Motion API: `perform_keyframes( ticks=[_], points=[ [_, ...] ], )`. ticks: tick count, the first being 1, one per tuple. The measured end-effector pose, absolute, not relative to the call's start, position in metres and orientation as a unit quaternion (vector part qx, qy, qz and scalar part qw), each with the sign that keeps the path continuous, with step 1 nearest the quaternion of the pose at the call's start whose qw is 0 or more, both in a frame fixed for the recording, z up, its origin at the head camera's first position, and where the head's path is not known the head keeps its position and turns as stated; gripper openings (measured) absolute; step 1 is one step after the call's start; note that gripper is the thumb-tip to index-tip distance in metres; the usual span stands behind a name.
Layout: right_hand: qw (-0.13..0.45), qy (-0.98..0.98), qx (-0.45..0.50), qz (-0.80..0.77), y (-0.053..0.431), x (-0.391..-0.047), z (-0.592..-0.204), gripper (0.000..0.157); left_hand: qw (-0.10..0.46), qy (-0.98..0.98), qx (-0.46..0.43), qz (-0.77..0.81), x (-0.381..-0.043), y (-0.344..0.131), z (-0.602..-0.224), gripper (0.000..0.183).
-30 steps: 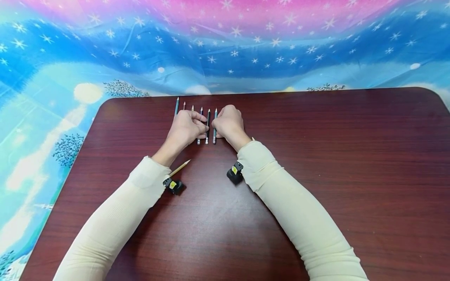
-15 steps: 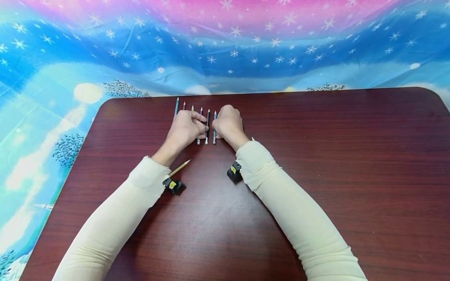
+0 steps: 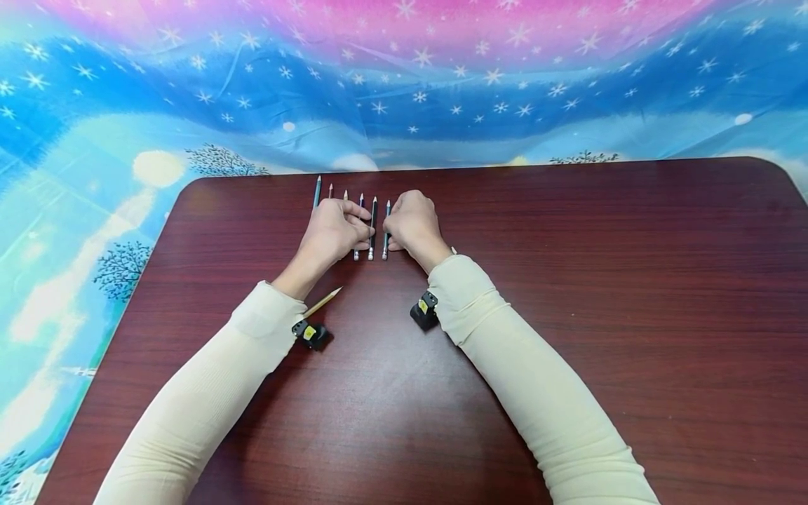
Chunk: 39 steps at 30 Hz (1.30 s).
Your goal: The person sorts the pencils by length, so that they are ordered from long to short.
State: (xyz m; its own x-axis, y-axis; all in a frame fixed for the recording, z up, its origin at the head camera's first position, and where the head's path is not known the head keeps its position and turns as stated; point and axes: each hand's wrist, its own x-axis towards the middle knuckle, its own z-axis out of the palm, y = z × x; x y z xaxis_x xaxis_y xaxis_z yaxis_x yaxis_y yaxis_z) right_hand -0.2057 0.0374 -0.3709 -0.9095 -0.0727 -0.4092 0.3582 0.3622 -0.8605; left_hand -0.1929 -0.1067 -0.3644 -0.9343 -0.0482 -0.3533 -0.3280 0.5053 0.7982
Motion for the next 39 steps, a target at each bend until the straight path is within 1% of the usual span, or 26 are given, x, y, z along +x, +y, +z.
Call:
perform_keyframes(
  ticks=[13, 22, 39],
  points=[
    [0.205, 0.776, 0.092, -0.589, 0.0422, -0.2045, -0.3725, 0.007, 0.144, 0.855, -0.1, 0.489, -0.1931, -0.1071, -0.3656, 0.014],
    [0.207, 0.772, 0.095, -0.594, 0.0424, -0.2043, -0.3734, 0.008, 0.13, 0.862, -0.1, 0.479, -0.1929, -0.1067, -0.3663, 0.016],
    [0.207, 0.77, 0.091, -0.597, 0.0433, -0.2043, -0.3736, 0.006, 0.14, 0.857, -0.1, 0.487, -0.193, -0.1092, -0.3659, 0.016]
  ],
)
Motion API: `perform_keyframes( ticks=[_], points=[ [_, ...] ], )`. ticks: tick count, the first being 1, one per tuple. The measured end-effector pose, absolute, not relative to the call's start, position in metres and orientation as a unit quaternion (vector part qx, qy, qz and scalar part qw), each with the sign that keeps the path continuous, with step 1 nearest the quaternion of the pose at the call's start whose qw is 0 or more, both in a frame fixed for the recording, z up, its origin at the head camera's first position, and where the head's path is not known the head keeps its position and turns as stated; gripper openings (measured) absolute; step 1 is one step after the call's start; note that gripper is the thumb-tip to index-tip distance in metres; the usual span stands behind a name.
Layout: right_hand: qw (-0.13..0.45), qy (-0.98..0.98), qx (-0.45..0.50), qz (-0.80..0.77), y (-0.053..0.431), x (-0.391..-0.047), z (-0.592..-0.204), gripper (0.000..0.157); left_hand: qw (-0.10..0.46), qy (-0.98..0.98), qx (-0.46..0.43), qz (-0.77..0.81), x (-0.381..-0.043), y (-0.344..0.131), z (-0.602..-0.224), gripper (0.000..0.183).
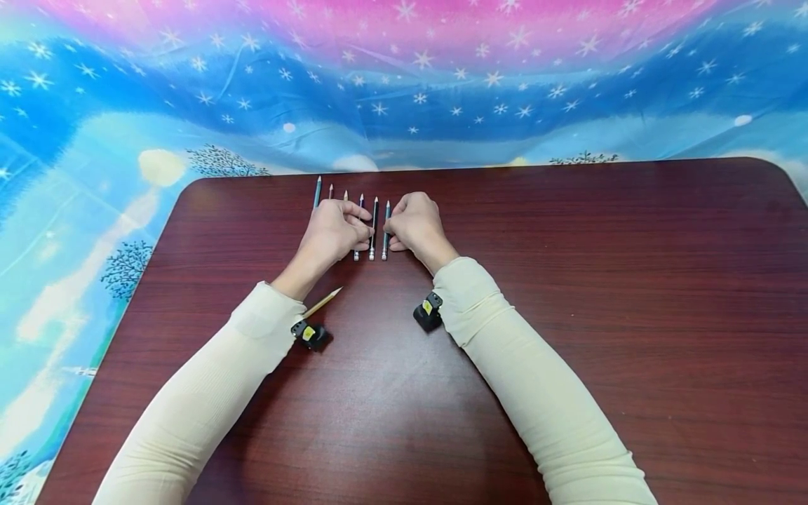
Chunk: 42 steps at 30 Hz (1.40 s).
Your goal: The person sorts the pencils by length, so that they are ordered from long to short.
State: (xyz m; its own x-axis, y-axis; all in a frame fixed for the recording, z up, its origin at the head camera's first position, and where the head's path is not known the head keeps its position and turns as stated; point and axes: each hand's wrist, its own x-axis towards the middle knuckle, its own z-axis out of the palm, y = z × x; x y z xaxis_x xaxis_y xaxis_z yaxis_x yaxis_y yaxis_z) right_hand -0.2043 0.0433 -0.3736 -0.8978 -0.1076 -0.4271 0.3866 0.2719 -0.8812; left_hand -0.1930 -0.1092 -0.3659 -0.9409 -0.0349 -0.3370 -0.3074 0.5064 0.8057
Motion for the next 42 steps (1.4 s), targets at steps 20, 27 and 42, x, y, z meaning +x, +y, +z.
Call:
perform_keyframes(
  ticks=[20, 27, 42],
  points=[
    [0.2, 0.773, 0.085, -0.597, 0.044, -0.205, -0.369, 0.006, 0.133, 0.863, -0.095, 0.478, -0.193, -0.111, -0.362, 0.015],
    [0.206, 0.77, 0.085, -0.598, 0.047, -0.205, -0.368, 0.004, 0.14, 0.853, -0.101, 0.493, -0.192, -0.112, -0.36, 0.016],
    [0.238, 0.755, 0.059, -0.607, 0.071, -0.19, -0.346, 0.009, 0.15, 0.837, -0.078, 0.521, -0.169, -0.126, -0.347, 0.022]
  ],
)
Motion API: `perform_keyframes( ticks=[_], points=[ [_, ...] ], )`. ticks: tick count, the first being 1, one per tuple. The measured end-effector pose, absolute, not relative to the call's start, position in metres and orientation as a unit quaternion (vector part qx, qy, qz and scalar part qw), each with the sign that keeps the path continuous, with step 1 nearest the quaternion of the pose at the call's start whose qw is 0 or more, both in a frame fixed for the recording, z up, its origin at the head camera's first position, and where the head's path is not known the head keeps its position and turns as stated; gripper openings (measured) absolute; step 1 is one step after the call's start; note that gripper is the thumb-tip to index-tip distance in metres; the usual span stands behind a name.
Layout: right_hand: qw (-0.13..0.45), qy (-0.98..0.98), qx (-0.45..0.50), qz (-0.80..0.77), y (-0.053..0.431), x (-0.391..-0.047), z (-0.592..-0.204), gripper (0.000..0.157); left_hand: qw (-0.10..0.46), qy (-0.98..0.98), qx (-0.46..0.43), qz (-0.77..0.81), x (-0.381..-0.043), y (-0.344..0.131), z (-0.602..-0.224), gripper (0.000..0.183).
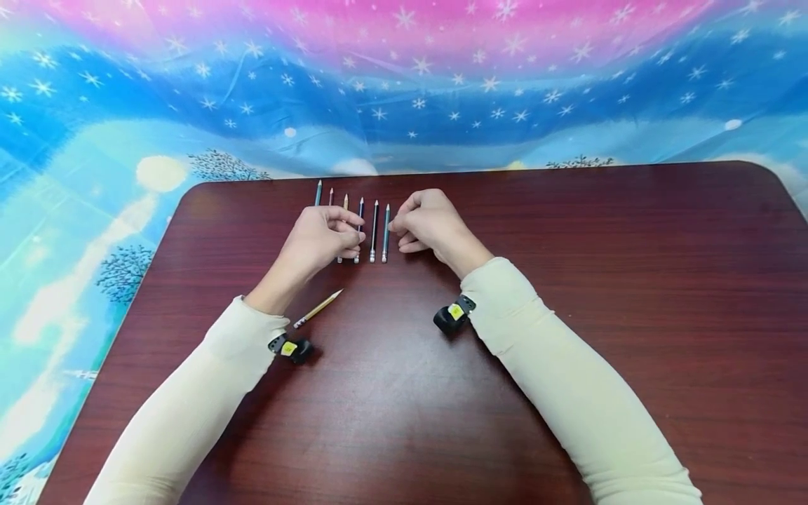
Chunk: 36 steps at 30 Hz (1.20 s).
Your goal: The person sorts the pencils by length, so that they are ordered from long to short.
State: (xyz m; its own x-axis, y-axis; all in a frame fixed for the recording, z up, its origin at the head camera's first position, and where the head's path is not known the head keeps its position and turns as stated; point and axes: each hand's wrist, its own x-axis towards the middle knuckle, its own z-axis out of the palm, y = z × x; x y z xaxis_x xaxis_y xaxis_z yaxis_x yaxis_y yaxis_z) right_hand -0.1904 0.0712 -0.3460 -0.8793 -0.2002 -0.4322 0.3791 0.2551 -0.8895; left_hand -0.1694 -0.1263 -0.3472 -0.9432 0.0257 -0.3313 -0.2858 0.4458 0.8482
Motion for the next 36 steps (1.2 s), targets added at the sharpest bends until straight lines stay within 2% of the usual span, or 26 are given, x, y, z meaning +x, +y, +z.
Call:
perform_keyframes(
  ticks=[8, 17, 36],
  points=[
    [0.234, 0.78, 0.015, -0.58, 0.104, -0.16, -0.332, 0.024, 0.169, 0.838, -0.063, 0.515, -0.141, -0.147, -0.344, 0.022],
    [0.222, 0.806, 0.02, -0.549, 0.147, -0.132, -0.331, 0.033, 0.178, 0.841, -0.066, 0.506, -0.106, -0.178, -0.348, 0.026],
    [0.215, 0.806, 0.025, -0.55, 0.185, -0.107, -0.347, 0.034, 0.176, 0.839, -0.071, 0.51, -0.073, -0.206, -0.353, 0.028]
  ],
)
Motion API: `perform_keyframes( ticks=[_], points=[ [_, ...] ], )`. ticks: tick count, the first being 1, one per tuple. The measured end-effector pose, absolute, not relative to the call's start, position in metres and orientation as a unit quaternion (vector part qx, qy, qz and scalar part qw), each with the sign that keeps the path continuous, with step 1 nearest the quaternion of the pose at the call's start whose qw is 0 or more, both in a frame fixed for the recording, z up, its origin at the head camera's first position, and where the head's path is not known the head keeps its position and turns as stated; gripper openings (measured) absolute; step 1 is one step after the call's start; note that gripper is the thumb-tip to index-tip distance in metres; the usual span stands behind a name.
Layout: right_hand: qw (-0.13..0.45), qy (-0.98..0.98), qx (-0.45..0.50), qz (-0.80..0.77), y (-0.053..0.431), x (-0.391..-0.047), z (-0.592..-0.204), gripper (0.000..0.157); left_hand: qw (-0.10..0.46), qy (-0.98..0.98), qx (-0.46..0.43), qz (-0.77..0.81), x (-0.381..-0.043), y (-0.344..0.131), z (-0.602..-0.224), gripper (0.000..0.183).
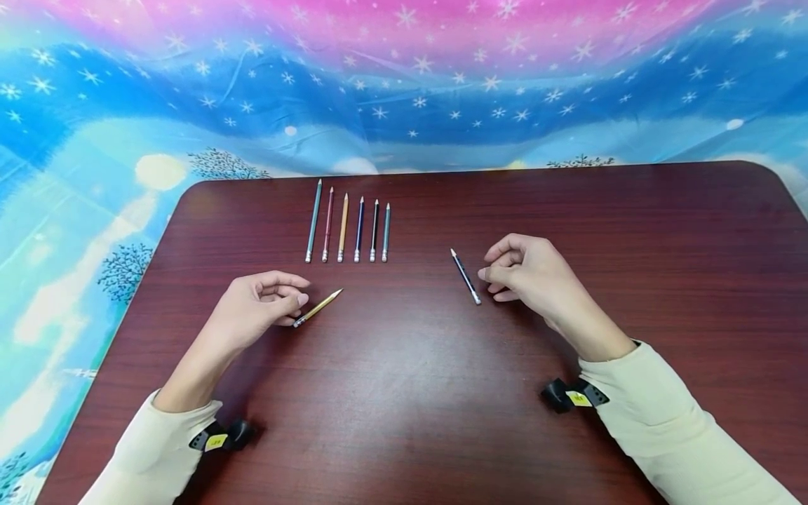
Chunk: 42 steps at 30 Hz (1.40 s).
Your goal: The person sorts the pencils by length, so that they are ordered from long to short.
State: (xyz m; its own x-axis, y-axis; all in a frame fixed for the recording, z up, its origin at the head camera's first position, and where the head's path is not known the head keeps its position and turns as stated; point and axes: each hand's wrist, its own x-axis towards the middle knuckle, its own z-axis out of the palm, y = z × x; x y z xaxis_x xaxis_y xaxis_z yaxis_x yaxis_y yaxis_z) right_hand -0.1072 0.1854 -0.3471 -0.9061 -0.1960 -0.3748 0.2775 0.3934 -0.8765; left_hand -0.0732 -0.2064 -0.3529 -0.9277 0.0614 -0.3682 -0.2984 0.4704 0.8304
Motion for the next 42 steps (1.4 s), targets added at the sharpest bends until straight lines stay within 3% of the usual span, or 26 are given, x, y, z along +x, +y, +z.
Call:
perform_keyframes(
  ticks=[42],
  points=[
    [0.219, 0.837, -0.003, -0.502, 0.168, -0.122, -0.364, 0.044, 0.206, 0.873, -0.015, 0.442, -0.08, -0.192, -0.371, 0.026]
  ],
)
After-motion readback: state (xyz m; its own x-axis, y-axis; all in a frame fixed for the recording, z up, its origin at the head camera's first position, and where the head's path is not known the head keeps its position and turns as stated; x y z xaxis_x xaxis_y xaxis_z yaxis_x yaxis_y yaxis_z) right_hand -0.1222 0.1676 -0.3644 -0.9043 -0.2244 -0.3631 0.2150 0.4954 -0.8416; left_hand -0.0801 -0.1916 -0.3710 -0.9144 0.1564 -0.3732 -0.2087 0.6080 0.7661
